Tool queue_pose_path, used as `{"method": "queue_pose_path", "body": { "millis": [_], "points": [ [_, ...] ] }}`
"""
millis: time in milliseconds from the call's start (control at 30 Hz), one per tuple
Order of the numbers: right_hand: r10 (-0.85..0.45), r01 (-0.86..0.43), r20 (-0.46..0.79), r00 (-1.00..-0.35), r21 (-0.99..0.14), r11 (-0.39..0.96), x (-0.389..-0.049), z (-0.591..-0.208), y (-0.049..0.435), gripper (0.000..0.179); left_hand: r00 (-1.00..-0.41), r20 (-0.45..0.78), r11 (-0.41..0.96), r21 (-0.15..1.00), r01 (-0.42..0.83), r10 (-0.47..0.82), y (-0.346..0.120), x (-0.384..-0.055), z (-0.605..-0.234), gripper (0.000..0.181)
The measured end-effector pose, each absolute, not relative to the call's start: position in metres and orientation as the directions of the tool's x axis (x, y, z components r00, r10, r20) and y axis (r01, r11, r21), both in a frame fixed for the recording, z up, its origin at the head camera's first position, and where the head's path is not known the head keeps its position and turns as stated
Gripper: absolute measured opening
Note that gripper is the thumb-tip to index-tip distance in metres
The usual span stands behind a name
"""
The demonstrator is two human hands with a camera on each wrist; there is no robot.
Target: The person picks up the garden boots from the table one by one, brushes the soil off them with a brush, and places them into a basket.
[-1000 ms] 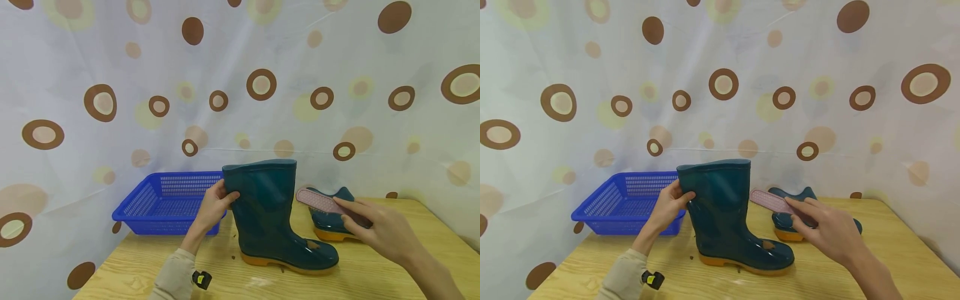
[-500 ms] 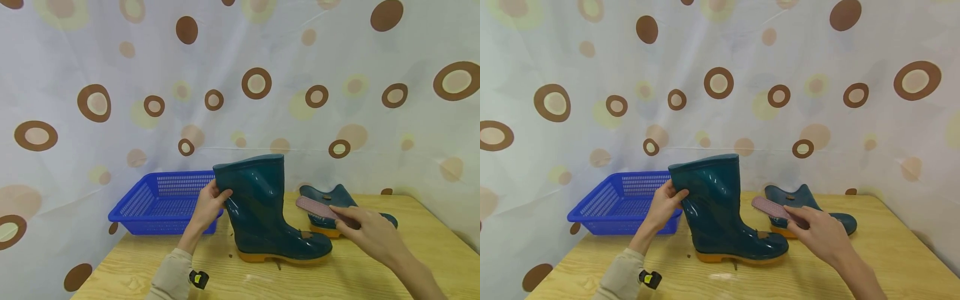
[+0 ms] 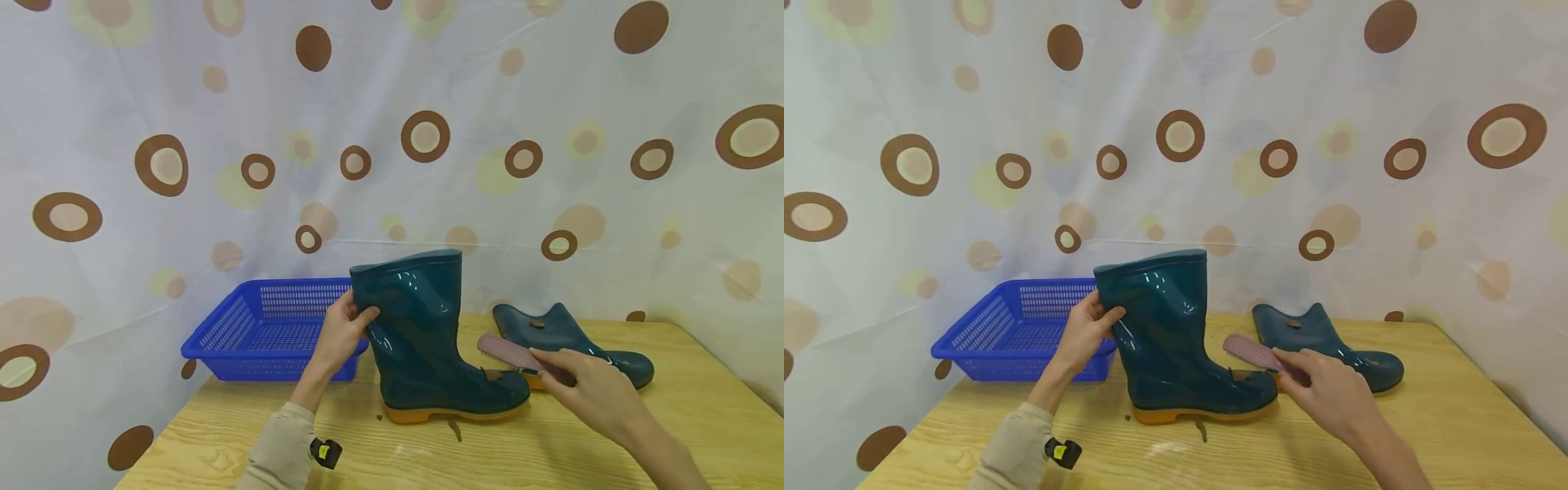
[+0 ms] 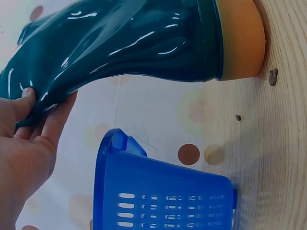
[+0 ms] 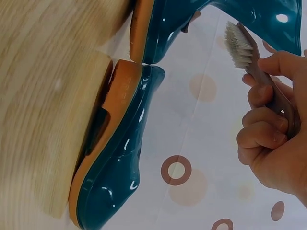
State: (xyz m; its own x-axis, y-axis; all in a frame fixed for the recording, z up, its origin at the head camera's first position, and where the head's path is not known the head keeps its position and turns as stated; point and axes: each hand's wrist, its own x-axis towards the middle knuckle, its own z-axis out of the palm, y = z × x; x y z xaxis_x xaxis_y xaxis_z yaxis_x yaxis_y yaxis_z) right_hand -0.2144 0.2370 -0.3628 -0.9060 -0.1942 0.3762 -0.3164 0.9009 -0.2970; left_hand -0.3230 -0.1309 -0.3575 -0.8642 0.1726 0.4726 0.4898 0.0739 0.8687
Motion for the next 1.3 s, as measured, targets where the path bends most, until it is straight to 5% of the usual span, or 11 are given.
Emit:
{"method": "queue_pose_path", "body": {
  "millis": [667, 1300],
  "points": [
    [-0.229, -0.312, 0.277, -0.933, -0.307, 0.899, -0.218, -0.378, 0.226, 0.037, -0.876, 0.462, 0.126, 0.869, 0.478, 0.137, -0.127, -0.321, -0.358, 0.030],
    [-0.197, -0.247, 0.245, -0.949, -0.195, 0.949, -0.217, -0.377, 0.231, 0.040, -0.880, 0.456, 0.125, 0.873, 0.471, 0.133, -0.127, -0.322, -0.357, 0.033]
  ]
}}
